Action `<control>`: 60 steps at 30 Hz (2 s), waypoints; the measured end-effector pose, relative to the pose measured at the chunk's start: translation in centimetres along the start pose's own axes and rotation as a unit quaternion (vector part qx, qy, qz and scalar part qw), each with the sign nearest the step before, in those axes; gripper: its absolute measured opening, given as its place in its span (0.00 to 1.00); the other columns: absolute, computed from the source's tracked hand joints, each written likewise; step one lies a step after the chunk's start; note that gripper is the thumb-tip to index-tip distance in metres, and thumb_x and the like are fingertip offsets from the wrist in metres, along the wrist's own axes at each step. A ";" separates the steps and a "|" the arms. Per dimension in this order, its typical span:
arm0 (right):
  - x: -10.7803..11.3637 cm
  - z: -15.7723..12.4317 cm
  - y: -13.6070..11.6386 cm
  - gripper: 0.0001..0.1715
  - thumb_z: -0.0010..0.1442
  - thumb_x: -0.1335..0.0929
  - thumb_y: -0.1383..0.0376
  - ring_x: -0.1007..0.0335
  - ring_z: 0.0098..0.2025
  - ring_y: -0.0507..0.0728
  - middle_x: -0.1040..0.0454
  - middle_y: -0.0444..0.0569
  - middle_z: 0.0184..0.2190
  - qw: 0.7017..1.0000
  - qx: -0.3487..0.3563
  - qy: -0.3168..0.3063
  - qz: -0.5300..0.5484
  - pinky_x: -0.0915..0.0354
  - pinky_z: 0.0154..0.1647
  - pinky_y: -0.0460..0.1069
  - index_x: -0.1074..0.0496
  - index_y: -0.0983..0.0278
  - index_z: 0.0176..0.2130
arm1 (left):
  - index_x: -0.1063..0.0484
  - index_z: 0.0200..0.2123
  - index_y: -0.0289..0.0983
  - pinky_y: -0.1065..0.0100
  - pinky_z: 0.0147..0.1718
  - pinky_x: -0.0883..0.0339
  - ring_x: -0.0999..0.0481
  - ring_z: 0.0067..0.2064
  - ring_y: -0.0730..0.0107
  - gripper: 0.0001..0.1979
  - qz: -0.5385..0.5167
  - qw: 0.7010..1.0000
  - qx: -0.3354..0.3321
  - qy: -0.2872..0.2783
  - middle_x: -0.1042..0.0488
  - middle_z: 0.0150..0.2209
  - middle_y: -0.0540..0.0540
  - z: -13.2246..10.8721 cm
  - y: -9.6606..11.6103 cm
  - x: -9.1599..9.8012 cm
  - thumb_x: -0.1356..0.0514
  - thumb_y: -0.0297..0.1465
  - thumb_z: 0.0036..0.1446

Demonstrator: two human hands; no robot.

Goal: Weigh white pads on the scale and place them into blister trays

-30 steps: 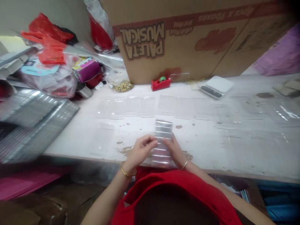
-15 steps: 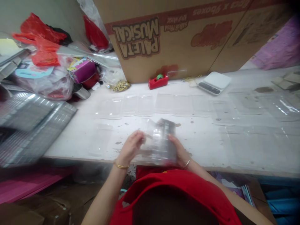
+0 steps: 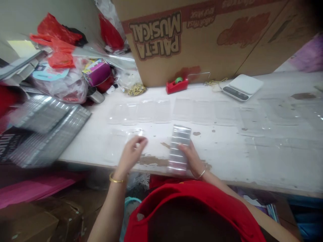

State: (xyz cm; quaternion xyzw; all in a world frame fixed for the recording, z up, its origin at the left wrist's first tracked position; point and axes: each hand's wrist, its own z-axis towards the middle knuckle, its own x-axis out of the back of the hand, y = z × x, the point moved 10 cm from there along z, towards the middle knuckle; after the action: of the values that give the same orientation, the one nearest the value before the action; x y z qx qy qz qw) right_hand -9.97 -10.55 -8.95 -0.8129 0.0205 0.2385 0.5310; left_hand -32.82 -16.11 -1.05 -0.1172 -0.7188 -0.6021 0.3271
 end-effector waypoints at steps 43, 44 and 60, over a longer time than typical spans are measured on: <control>0.5 -0.3 -1.1 0.36 0.56 0.27 0.55 0.29 0.50 0.61 0.25 0.50 0.49 0.996 0.021 -0.082 0.010 0.34 0.52 0.55 0.39 0.58 0.60 | 0.39 0.20 0.35 0.75 0.27 0.44 0.41 0.25 0.80 0.24 -0.531 0.825 0.169 -0.094 0.37 0.21 0.55 -1.9 3.9 -13.8 0.25 0.37 0.41; 0.2 -0.3 -1.1 0.37 0.56 0.27 0.56 0.29 0.50 0.61 0.26 0.49 0.50 0.995 0.014 -0.094 0.013 0.35 0.53 0.55 0.40 0.57 0.60 | 0.39 0.21 0.35 0.75 0.27 0.44 0.41 0.25 0.80 0.24 -0.536 0.820 0.175 -0.101 0.38 0.21 0.55 -1.9 3.7 -14.0 0.25 0.38 0.41; 0.0 -1.0 1.1 0.33 0.51 0.25 0.54 0.25 0.42 0.59 0.21 0.50 0.43 0.985 -0.118 -0.072 0.107 0.32 0.42 0.50 0.30 0.62 0.53 | 0.33 0.32 0.38 0.74 0.32 0.40 0.38 0.30 0.76 0.20 -0.428 0.891 0.108 -0.102 0.35 0.28 0.53 -1.5 3.8 -14.6 0.35 0.49 0.54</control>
State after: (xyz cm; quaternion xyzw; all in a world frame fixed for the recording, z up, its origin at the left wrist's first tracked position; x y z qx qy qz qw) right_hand -9.90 -11.88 -9.53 -0.8437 0.0411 0.3528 0.4026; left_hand -19.16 -13.26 -6.90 0.1769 -0.7892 -0.5875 -0.0273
